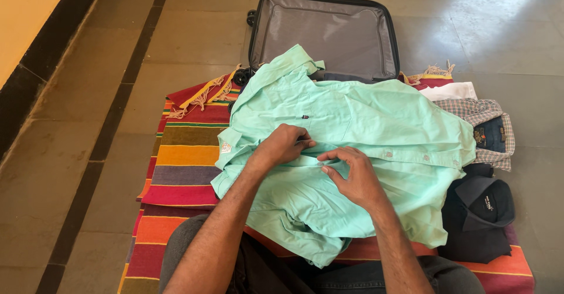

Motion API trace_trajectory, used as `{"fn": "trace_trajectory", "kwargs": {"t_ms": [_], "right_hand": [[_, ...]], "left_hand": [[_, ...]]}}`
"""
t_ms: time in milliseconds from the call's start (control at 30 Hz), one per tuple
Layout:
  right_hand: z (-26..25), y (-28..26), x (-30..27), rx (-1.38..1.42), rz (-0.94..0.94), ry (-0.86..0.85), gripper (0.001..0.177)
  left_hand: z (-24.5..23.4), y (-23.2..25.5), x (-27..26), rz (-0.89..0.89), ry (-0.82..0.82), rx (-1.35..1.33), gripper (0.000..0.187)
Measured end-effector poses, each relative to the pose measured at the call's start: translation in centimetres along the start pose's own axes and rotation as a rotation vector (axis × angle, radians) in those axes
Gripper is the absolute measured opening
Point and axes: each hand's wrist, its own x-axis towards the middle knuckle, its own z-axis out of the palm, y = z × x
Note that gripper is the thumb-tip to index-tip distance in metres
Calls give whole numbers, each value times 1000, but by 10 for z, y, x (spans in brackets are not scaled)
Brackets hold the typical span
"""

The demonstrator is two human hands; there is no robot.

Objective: The person sits on a mat and folds a white polo shirt, buttoning it before placing it into an open suitcase. They then pick up a light green long-sleeved shirt, button it up, and fold it neatly before placing it on top of the other clothes in the suitcase.

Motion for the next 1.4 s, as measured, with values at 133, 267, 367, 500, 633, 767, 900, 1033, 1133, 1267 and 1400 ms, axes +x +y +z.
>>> {"fn": "trace_trajectory", "kwargs": {"t_ms": [133,267,367,500,633,767,900,1033,1133,1267,1400], "right_hand": [[6,-3,1,-95,-76,91,8],[23,-1,0,-113,-93,274,9],[36,3,0,-228,-44,315,8],[46,-2,0,-283,-35,381,8],[40,-11,-2,-402,-138,421,8],[34,-13,1,-308,-102,405,21],[37,-11,0,-223,-144,477,15],[38,-10,1,-264,-194,491,13],[33,-8,1,-275,-239,437,26],[37,-5,1,-223,-187,431,11],[34,-3,1,-129,-123,394,11]], "left_hand": [[-4,1,1,39,-30,-32,28],[-8,5,2,59,-93,-65,31],[-13,5,-2,44,-165,-111,33],[-12,-3,-2,68,-203,-133,39],[-10,-13,1,-88,-259,-538,43],[-18,-7,-1,-179,-272,-610,43],[-23,2,-3,-204,-290,-622,37],[-22,5,-3,-228,-265,-613,32],[-22,5,-3,-246,-250,-567,28],[-20,6,-4,-236,-249,-548,25],[-19,9,-7,-172,-218,-546,25]]}}
